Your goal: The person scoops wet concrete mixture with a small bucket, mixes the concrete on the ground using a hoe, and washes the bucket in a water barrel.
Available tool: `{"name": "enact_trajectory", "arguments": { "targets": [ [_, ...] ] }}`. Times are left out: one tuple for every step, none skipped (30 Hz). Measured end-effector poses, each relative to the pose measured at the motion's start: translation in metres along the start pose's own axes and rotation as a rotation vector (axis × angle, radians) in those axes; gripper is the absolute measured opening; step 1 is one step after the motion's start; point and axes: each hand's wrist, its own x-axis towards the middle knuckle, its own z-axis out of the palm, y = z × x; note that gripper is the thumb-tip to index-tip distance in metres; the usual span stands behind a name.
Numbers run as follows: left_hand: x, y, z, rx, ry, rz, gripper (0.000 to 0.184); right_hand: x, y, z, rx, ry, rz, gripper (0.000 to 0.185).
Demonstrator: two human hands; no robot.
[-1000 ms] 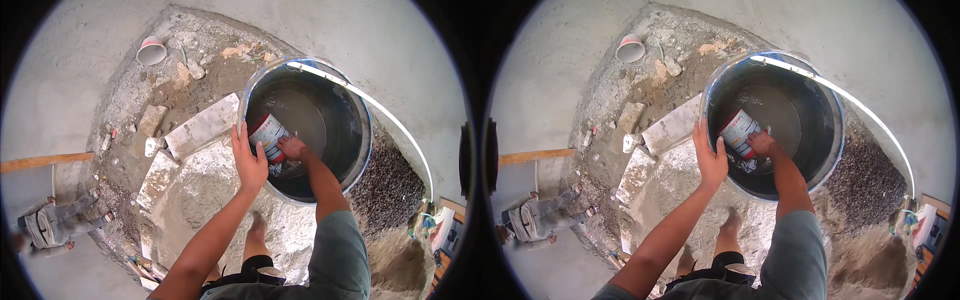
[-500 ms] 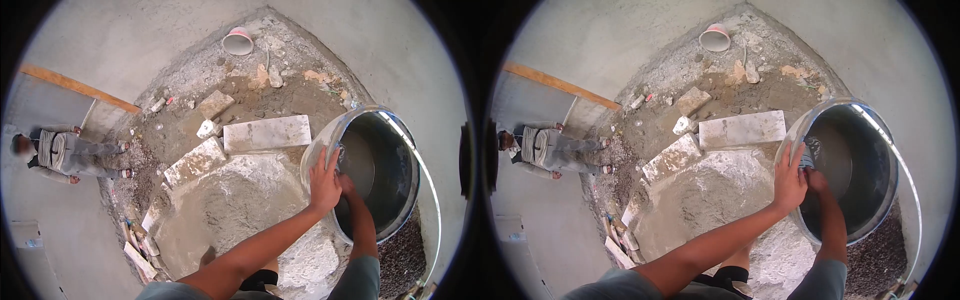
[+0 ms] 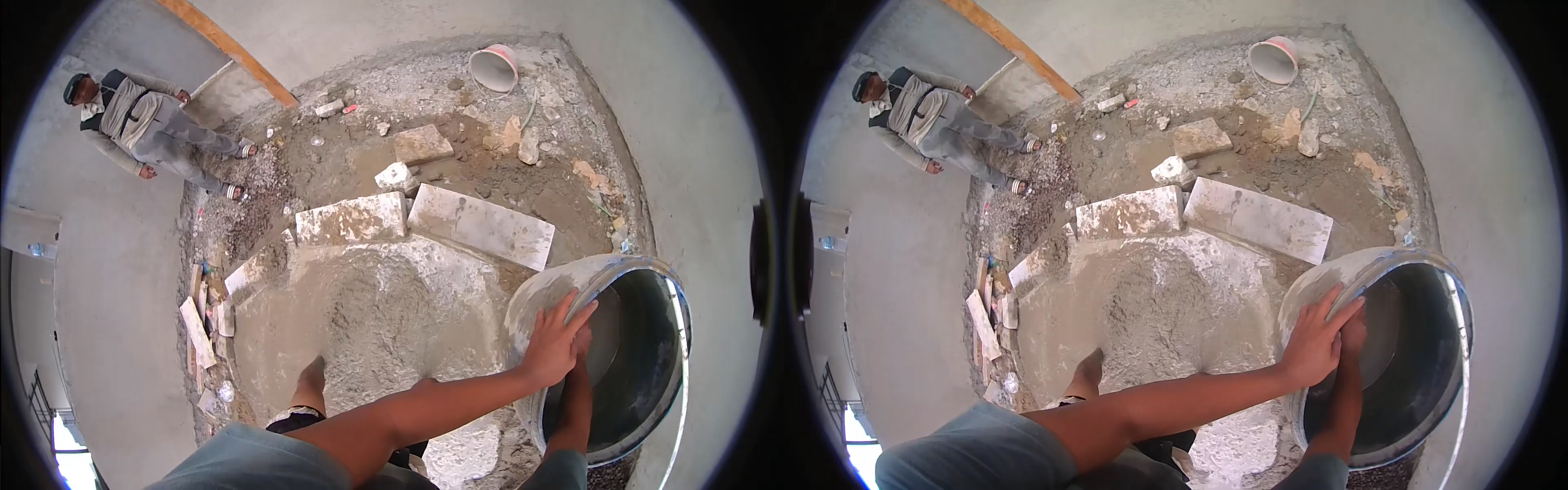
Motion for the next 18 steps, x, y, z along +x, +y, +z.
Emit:
{"name": "enact_trajectory", "arguments": {
  "targets": [
    [-0.002, -0.001, 0.002, -0.001, 0.009, 0.001, 0.07, 0.004, 0.0, 0.001, -0.003, 0.016, 0.012, 0.035],
    [-0.002, -0.003, 0.003, -0.002, 0.017, -0.005, 0.069, 0.006, 0.001, 0.002, -0.004, 0.024, 0.013, 0.035],
    [-0.002, -0.003, 0.0, 0.004, 0.012, -0.011, 0.069, 0.006, 0.002, 0.001, -0.007, 0.024, 0.016, 0.036],
    [-0.004, -0.003, -0.001, 0.005, 0.001, -0.022, 0.068, 0.006, 0.004, 0.0, -0.005, 0.021, 0.019, 0.036],
    [-0.005, -0.002, -0.004, 0.005, -0.01, -0.033, 0.068, 0.005, 0.004, -0.001, -0.009, 0.013, 0.025, 0.037],
    [-0.007, -0.003, -0.002, 0.043, -0.018, -0.031, 0.069, 0.003, 0.005, -0.003, -0.006, 0.008, 0.03, 0.038],
    [-0.008, -0.004, -0.003, 0.004, -0.016, -0.038, 0.068, 0.0, 0.005, -0.005, -0.007, 0.0, 0.042, 0.038],
    [-0.009, -0.004, -0.005, -0.037, -0.013, -0.039, 0.068, -0.003, 0.006, -0.009, -0.004, -0.008, 0.055, 0.039],
    [-0.012, -0.006, -0.011, -0.077, -0.008, -0.031, 0.067, -0.007, 0.005, -0.013, -0.001, -0.02, 0.067, 0.039],
    [-0.018, -0.009, -0.022, -0.096, -0.005, -0.093, 0.065, -0.011, 0.005, -0.016, 0.007, -0.031, 0.089, 0.04],
    [-0.029, -0.015, -0.034, -0.118, 0.002, -0.155, 0.064, -0.014, 0.005, -0.018, 0.014, -0.044, 0.107, 0.04],
    [-0.043, -0.022, -0.047, -0.147, 0.011, -0.223, 0.063, -0.017, 0.005, -0.02, 0.031, -0.055, 0.132, 0.041],
    [-0.06, -0.043, -0.067, -0.218, -0.052, -0.254, 0.061, -0.018, 0.004, -0.02, 0.042, -0.074, 0.154, 0.041],
    [-0.083, -0.071, -0.094, -0.284, -0.118, -0.276, 0.061, -0.021, 0.002, -0.021, 0.058, -0.087, 0.185, 0.042],
    [-0.112, -0.097, -0.121, -0.205, -0.097, -0.292, 0.058, -0.023, 0.002, -0.021, 0.078, -0.102, 0.221, 0.042],
    [-0.145, -0.129, -0.152, -0.138, -0.076, -0.357, 0.057, -0.026, 0.005, -0.023, 0.099, -0.121, 0.264, 0.043],
    [-0.183, -0.161, -0.191, -0.055, -0.026, -0.454, 0.056, -0.027, 0.0, -0.027, 0.12, -0.144, 0.305, 0.043],
    [-0.224, -0.193, -0.23, 0.03, 0.038, -0.561, 0.055, -0.029, -0.006, -0.032, 0.147, -0.154, 0.339, 0.044]
  ]
}}
